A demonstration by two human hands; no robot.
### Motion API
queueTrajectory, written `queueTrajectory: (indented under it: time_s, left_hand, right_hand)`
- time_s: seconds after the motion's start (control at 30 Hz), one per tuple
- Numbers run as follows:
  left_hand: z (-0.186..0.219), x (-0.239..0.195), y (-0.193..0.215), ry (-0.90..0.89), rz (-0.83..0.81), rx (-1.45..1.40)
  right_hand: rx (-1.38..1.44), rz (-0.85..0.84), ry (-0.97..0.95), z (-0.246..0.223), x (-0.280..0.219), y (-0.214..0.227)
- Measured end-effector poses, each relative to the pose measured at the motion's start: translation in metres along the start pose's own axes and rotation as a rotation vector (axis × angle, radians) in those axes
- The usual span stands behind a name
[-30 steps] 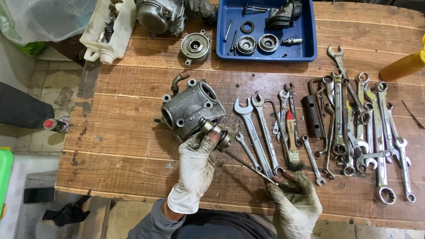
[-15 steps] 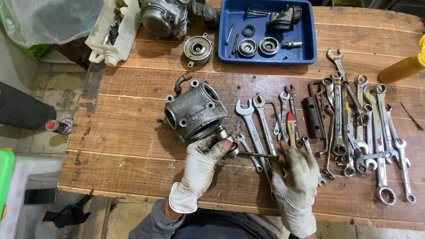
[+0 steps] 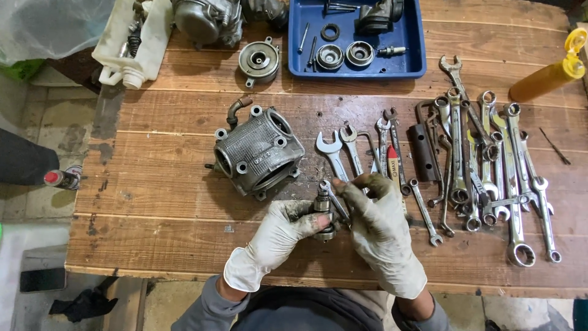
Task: Applying lubricant to motorcycle engine components and inspecting the assembly on a workbench.
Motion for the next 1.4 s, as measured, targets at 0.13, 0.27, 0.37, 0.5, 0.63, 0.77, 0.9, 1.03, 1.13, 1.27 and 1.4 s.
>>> queueTrajectory:
  time_s: [0.13,0.27,0.37,0.5,0.63,0.77,0.9,1.03,1.13,1.27,1.4]
  left_hand:
    - [0.001,-0.007,0.004,0.067,-0.075,-0.004]
    - [-0.015,0.004,0.01,-0.087,-0.164,0.217]
    - [-0.016,0.003,0.008,-0.16,-0.224,0.315]
    - [-0.029,0.015,0.018,-0.137,-0.177,0.337]
    - [0.004,-0.006,0.001,-0.148,-0.182,0.348]
    - [-0.03,0.015,0.021,-0.151,-0.172,0.358]
    - [-0.009,0.001,0.021,-0.085,-0.124,0.334]
    - [-0.008,-0.001,0.03,-0.031,-0.078,0.313]
    - [0.02,-0.02,0.027,-0.071,-0.157,0.263]
    - [0.051,-0.032,0.027,-0.048,-0.107,0.282]
    - [0.13,-0.051,0.0,-0.004,-0.043,0.504]
  right_hand:
    - [0.166,0.132,-0.011,-0.004,-0.011,-0.008]
    - [0.161,0.074,-0.057,-0.007,-0.003,0.005]
    - [0.169,-0.023,-0.125,-0.008,-0.001,0.006]
    - [0.211,0.053,-0.212,-0.01,0.002,0.009]
    - [0.262,0.105,-0.237,-0.01,0.0,0.002]
    - [0.296,0.132,-0.228,-0.005,-0.008,-0.001]
    - [0.14,0.148,-0.193,-0.003,-0.012,0.026]
    - [0.054,-0.098,-0.073,0.026,-0.053,0.008]
    - [-0.323,-0.536,-0.132,0.033,-0.088,0.02]
    - [-0.442,-0.461,-0.005,0.024,-0.086,0.017]
    - [-0.418,-0.552,-0.064,0.03,-0.092,0.011]
Point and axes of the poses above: each hand's wrist, its own x-axis towards the middle knuckle, its own y-axis out of the back of the hand, z = x × y, the point moved 4 cm from there along x, towards the middle knuckle, and after that the axes turned 9 degrees about y, right-handed, at the moved point
